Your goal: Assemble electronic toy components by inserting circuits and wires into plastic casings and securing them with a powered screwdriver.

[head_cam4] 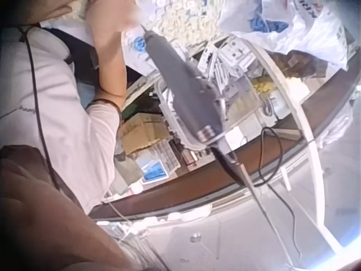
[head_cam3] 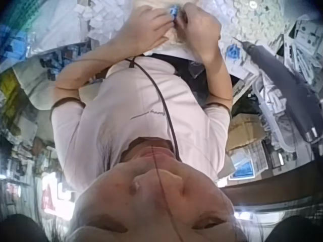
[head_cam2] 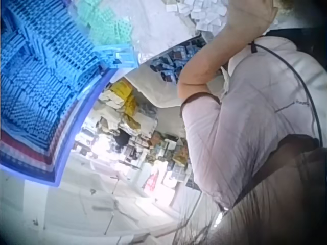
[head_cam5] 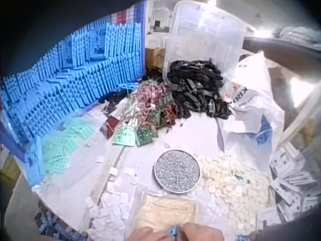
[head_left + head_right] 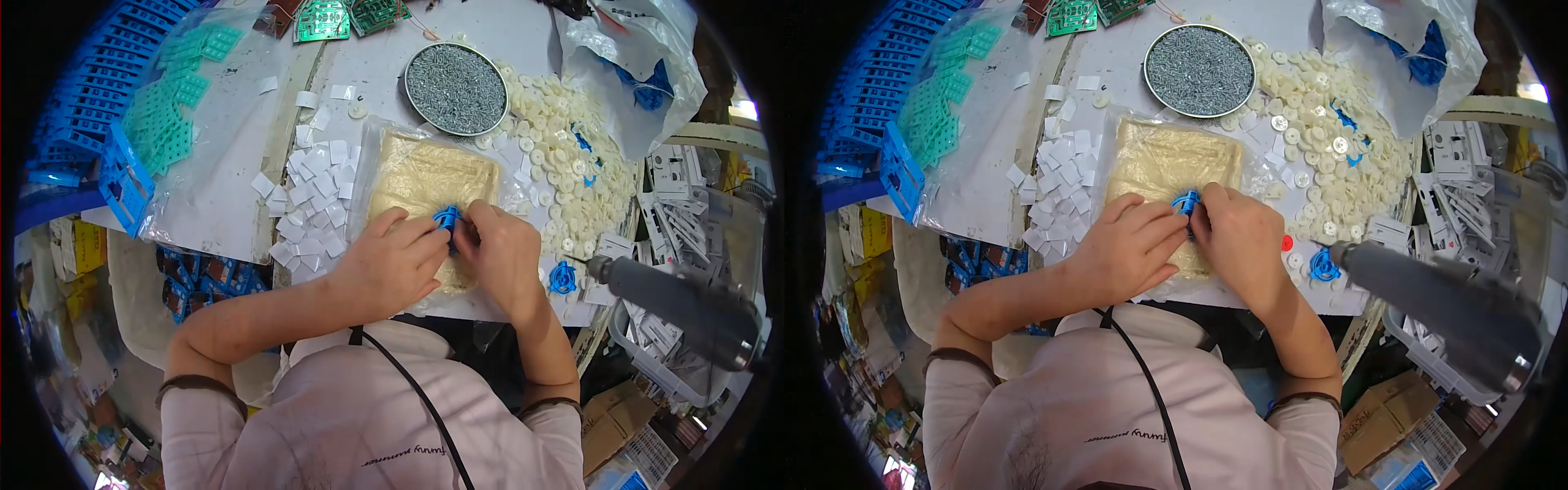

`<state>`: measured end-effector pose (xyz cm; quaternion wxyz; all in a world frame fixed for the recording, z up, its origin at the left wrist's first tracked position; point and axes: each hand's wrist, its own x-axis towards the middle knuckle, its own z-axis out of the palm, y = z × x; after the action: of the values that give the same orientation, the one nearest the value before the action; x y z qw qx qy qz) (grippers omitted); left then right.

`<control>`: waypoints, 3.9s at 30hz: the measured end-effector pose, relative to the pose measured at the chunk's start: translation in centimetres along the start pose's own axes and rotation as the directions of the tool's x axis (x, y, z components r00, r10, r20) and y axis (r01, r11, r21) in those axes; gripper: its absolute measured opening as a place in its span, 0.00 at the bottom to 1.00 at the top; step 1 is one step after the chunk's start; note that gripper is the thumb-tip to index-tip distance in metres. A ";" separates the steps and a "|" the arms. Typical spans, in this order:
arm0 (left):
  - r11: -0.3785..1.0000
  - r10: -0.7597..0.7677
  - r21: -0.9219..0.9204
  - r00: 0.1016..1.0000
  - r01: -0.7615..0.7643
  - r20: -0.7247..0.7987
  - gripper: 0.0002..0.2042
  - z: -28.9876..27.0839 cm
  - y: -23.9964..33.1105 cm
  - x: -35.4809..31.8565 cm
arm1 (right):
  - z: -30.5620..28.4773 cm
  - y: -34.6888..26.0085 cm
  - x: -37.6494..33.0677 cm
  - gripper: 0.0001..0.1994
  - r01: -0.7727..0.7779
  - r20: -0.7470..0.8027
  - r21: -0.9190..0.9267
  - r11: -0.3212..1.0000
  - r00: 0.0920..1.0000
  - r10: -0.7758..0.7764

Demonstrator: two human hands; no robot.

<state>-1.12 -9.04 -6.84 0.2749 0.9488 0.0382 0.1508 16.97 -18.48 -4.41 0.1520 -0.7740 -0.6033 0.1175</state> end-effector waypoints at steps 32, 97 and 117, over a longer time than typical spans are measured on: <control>-0.094 -0.700 0.154 0.045 0.984 -0.712 0.28 -29.3 -18.3 -18.8 | 0.8 0.1 -3.0 0.13 0.251 -0.107 0.205 0.946 0.967 -0.233; -0.140 -0.714 -0.977 0.668 0.160 0.211 0.29 -3.7 1.0 -2.9 | -1.3 -1.6 -6.2 0.28 0.035 -0.198 0.777 0.628 0.961 0.191; 0.583 -0.684 -0.746 0.690 0.322 -0.237 0.32 -3.3 0.9 -2.1 | 0.4 -3.5 -4.0 0.26 -0.074 0.088 0.993 -0.097 0.984 0.155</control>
<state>-4.10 -8.47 -4.26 0.5985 0.6612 0.3319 0.3073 12.67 -21.54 -3.42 0.6781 -0.4625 -0.2486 0.5143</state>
